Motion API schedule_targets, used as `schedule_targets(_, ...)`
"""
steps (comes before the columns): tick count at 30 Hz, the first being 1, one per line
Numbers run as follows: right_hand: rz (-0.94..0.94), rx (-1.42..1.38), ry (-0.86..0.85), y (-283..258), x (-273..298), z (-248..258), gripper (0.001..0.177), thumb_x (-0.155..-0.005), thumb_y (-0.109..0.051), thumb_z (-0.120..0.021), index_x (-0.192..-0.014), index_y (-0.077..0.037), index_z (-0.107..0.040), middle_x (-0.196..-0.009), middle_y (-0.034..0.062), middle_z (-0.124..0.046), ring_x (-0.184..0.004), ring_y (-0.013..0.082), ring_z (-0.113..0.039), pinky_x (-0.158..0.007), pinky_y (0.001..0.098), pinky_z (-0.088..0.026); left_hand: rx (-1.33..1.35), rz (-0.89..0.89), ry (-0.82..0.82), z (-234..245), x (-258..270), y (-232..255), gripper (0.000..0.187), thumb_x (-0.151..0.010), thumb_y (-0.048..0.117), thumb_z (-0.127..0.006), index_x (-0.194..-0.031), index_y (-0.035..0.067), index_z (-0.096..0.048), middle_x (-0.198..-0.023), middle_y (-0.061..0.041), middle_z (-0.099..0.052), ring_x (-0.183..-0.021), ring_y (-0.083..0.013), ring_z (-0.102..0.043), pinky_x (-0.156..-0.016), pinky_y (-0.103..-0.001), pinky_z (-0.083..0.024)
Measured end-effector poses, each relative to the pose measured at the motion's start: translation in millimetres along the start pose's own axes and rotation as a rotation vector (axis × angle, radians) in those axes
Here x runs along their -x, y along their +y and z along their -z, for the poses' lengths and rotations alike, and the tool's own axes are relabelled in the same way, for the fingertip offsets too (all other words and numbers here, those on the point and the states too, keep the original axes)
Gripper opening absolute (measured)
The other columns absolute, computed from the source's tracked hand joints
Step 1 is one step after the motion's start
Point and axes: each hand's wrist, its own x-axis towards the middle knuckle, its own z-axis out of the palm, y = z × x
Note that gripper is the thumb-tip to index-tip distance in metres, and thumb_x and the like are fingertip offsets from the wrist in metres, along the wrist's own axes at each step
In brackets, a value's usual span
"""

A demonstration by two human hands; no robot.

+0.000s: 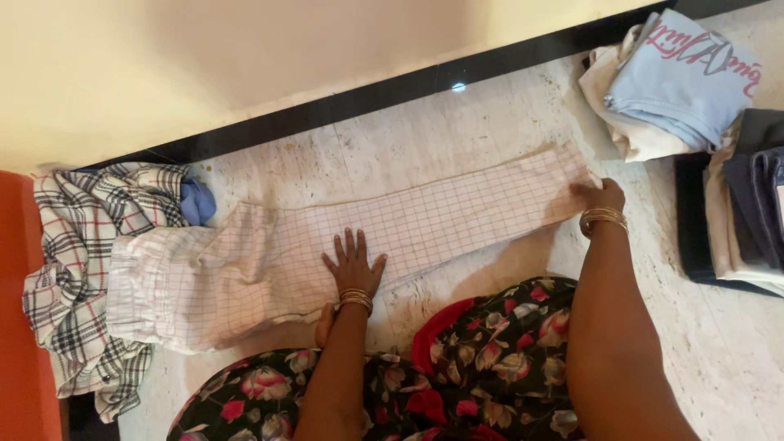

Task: The person folds a pair of blue jeans and a checkered shirt on the floor. They smooth and align each garment, fold them into compact rectangles, and place them into a neat stack.

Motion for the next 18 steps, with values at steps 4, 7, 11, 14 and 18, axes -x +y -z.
schedule_targets(4,0.083,0.41,0.068,-1.0,4.2,-3.3,0.066,-0.073,-0.027,-0.091,-0.127,0.004,-0.068,-0.111,0.0233,-0.073,-0.098,0.0331,-0.072,-0.087,0.0419,-0.056,0.018,-0.02,0.021,2.2,-3.8,4.2,0.091,-0.094,0.074,-0.038,-0.164,0.019,-0.018,-0.172,-0.008,-0.005,-0.157,-0.0357,0.0,-0.118,-0.07,0.002)
schedule_targets(7,0.178,0.445,0.151,-5.3,9.5,-7.9,0.058,-0.071,-0.021,-0.089,-0.122,0.0,-0.07,-0.108,0.0232,-0.072,-0.097,0.0342,-0.071,-0.086,0.042,-0.056,0.037,-0.015,-0.002,5.3,-1.8,7.1,0.091,-0.094,0.073,-0.037,-0.164,0.018,-0.017,-0.172,-0.008,-0.004,-0.157,-0.0361,0.001,-0.118,-0.07,0.003)
schedule_targets(11,0.271,0.447,0.222,-9.9,13.6,-5.3,0.045,-0.075,-0.017,-0.082,-0.117,-0.003,-0.074,-0.107,0.0221,-0.074,-0.095,0.0333,-0.072,-0.086,0.0412,-0.055,0.074,-0.03,-0.035,10.3,-3.6,9.4,0.091,-0.095,0.072,-0.036,-0.164,0.017,-0.014,-0.171,-0.009,-0.001,-0.156,-0.037,0.004,-0.118,-0.069,0.006)
schedule_targets(14,0.392,0.413,0.3,-13.9,19.1,-1.4,0.043,-0.076,-0.014,-0.082,-0.117,-0.002,-0.074,-0.105,0.0207,-0.074,-0.093,0.0322,-0.072,-0.084,0.0406,-0.056,0.081,-0.038,-0.034,9.9,-4.4,15.6,0.09,-0.096,0.071,-0.037,-0.164,0.016,-0.014,-0.171,-0.01,-0.002,-0.156,-0.0378,0.003,-0.118,-0.069,0.006)
schedule_targets(18,0.597,0.276,0.307,-35.2,48.3,-6.8,0.042,-0.078,-0.011,-0.079,-0.119,-0.005,-0.072,-0.102,0.0171,-0.075,-0.087,0.0293,-0.072,-0.079,0.0387,-0.057,0.1,-0.033,-0.006,9.5,-5.4,24.7,0.09,-0.095,0.07,-0.039,-0.164,0.016,-0.016,-0.172,-0.011,-0.004,-0.157,-0.038,0.002,-0.118,-0.069,0.005)
